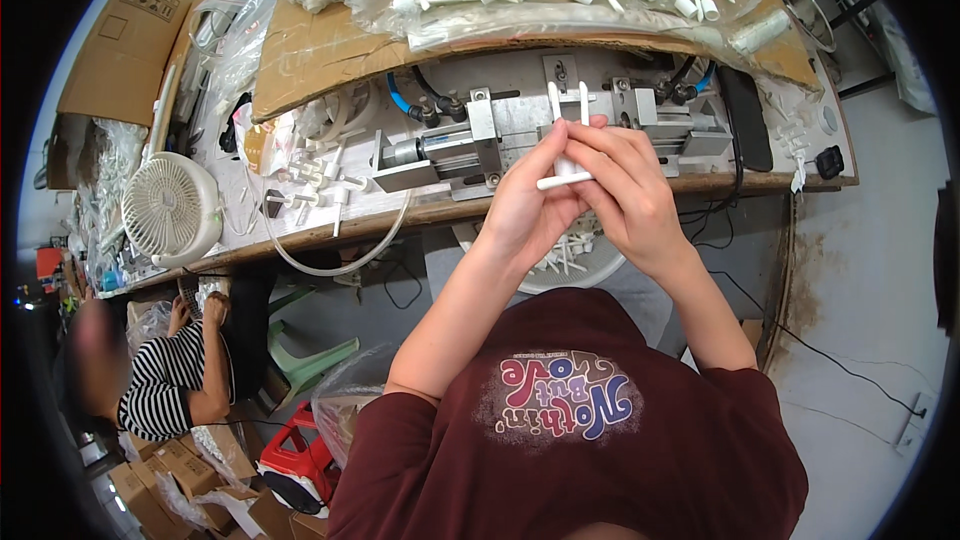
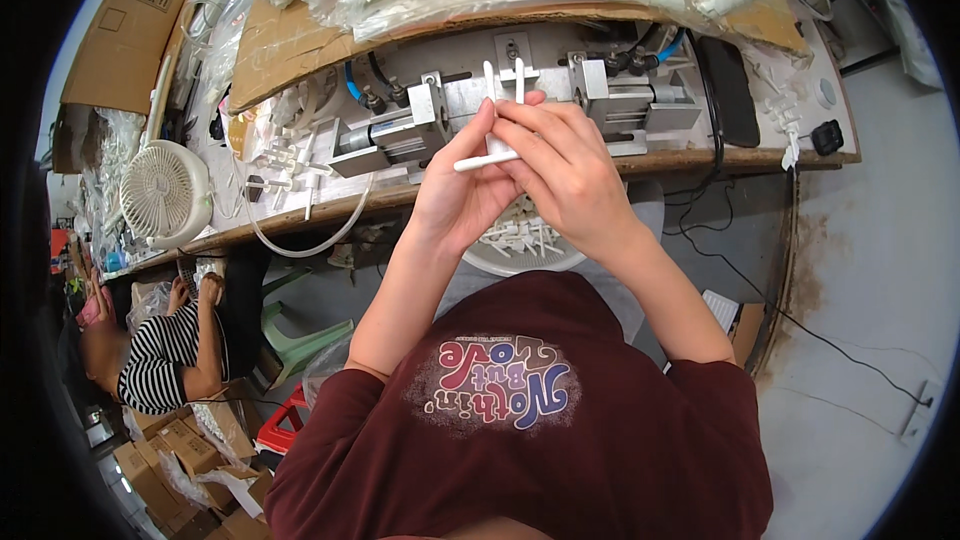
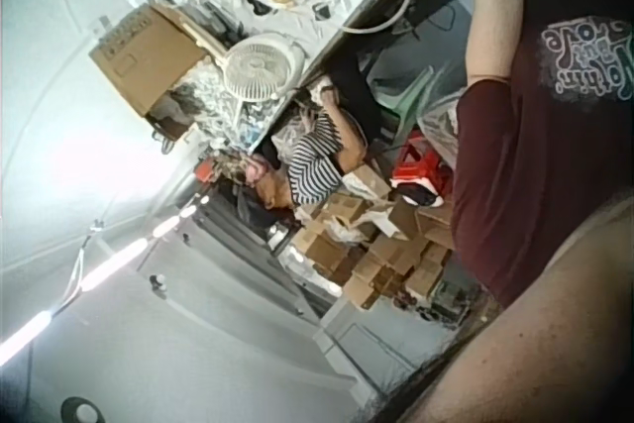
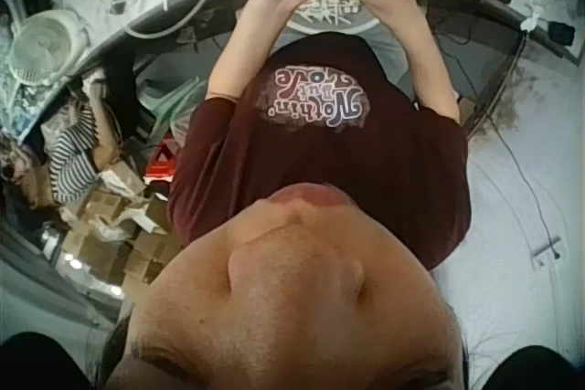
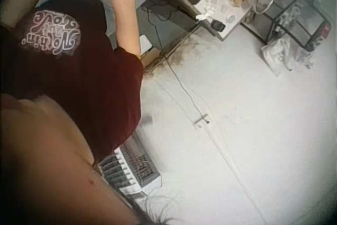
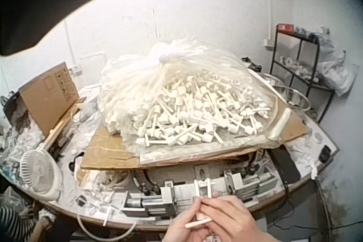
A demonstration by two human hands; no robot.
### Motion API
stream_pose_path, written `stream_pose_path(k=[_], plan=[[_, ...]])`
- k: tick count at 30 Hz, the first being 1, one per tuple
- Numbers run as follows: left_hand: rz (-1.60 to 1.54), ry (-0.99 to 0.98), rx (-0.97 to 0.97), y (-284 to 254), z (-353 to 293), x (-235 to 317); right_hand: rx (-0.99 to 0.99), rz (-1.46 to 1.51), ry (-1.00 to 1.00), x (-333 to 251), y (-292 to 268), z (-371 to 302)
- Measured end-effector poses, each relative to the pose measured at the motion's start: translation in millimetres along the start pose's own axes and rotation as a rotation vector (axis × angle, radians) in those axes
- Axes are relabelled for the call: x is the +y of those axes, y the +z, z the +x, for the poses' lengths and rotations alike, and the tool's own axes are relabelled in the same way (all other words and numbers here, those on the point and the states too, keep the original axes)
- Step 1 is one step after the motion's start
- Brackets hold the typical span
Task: Manually assemble small white plastic pump or nozzle components using a jig or small pneumatic press on a workbench.
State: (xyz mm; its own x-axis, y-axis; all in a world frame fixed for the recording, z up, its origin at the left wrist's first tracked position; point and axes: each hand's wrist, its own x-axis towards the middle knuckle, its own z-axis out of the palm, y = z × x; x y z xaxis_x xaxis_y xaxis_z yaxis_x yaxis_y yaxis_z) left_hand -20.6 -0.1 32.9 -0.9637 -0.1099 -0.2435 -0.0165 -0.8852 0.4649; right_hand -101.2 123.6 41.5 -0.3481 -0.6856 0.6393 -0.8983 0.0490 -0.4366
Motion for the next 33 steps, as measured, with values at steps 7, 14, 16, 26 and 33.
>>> stream_pose_path(k=[7,14,16,26,33], plan=[[0.055,0.046,0.048,-13,-7,-12,0.094,0.307,0.386,-8,-1,-13],[0.281,0.075,0.074,-17,-18,-19,0.332,0.572,0.626,-5,0,-13],[0.322,0.084,0.095,-22,-20,-25,0.358,0.377,0.482,0,5,-19],[0.508,0.402,0.255,-26,-43,-23,0.066,-0.307,-0.002,21,47,-30],[0.556,0.384,0.279,-31,-47,-24,-0.158,-0.324,0.073,2,41,-32]])
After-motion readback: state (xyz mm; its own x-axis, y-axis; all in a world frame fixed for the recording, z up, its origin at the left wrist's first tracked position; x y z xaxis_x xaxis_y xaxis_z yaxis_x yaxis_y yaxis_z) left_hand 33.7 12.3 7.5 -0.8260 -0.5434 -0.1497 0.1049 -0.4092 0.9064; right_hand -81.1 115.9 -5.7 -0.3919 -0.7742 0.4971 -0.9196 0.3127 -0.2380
